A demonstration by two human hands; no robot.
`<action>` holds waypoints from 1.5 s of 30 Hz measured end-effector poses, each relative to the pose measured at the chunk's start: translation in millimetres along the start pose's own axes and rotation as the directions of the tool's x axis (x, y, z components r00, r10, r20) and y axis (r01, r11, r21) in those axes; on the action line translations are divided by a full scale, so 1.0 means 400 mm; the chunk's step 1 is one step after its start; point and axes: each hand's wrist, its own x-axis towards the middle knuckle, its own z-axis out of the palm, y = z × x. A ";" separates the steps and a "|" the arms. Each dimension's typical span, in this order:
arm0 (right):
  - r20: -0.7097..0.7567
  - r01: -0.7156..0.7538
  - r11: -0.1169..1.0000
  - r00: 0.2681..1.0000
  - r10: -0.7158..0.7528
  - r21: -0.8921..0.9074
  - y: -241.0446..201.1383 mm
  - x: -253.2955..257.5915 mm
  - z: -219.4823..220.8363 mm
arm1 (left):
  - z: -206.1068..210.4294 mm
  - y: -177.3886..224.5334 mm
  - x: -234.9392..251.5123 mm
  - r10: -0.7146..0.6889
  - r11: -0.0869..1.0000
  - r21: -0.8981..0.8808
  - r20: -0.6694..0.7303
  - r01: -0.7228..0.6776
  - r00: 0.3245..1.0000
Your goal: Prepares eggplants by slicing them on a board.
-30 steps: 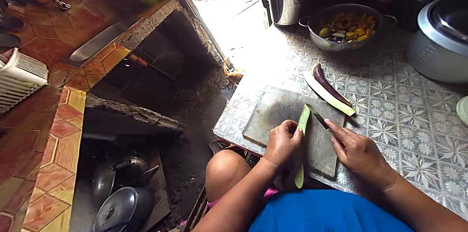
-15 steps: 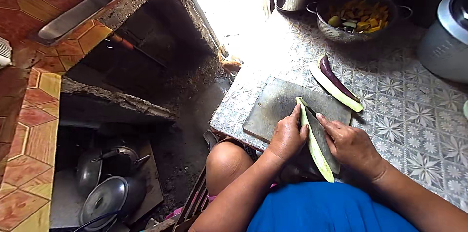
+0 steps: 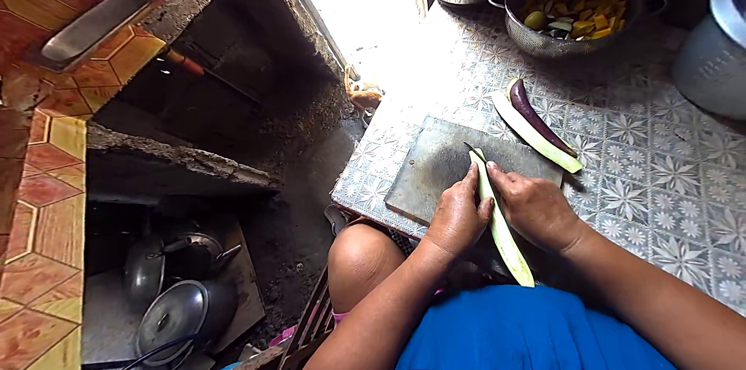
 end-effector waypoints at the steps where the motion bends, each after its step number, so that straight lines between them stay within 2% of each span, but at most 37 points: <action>1: -0.006 -0.007 1.000 1.000 0.006 -0.014 -0.004 0.001 0.004 | 0.001 0.000 -0.001 -0.006 1.000 0.002 -0.005 0.006 1.000; 4: 0.010 -0.046 0.999 0.999 0.046 0.000 -0.011 -0.022 -0.016 | 0.001 -0.002 -0.003 -0.003 1.000 0.008 -0.025 0.003 1.000; 8: 0.000 -0.122 0.985 0.992 0.123 0.124 -0.001 -0.079 -0.042 | -0.001 -0.002 -0.006 -0.008 1.000 0.006 -0.010 0.008 1.000; 10: -0.050 -0.128 0.978 0.989 0.138 0.166 0.003 -0.085 -0.051 | -0.003 0.002 -0.004 -0.002 1.000 0.012 -0.010 0.002 1.000; 16: -0.177 0.006 0.999 0.984 0.003 0.048 -0.004 -0.066 -0.052 | -0.004 0.005 -0.006 -0.011 1.000 0.001 -0.014 0.011 1.000; 23: -0.063 0.062 0.998 0.996 -0.061 0.014 0.009 -0.049 -0.072 | -0.005 0.008 -0.009 -0.008 1.000 0.008 -0.013 0.008 1.000; 29: 0.059 0.004 1.000 0.998 -0.004 0.008 -0.017 -0.018 -0.052 | -0.007 0.009 -0.009 -0.020 1.000 0.008 0.002 0.020 1.000; 32: -0.041 -0.008 1.000 0.999 0.007 -0.026 -0.030 -0.004 0.001 | -0.002 0.003 -0.009 -0.004 1.000 -0.008 -0.025 0.004 1.000; 35: -0.031 -0.013 1.000 0.999 0.013 -0.010 -0.025 -0.017 -0.002 | 0.005 -0.002 -0.012 -0.002 1.000 -0.031 -0.049 0.000 0.999; 41: -0.050 -0.077 0.983 0.995 0.086 0.165 0.006 -0.091 -0.031 | 0.003 -0.003 -0.013 -0.012 0.999 -0.045 -0.048 0.010 0.999; 45: -0.198 0.017 0.992 0.980 0.009 0.125 0.006 -0.090 -0.039 | 0.009 -0.003 -0.014 -0.010 0.999 -0.046 -0.081 0.006 0.997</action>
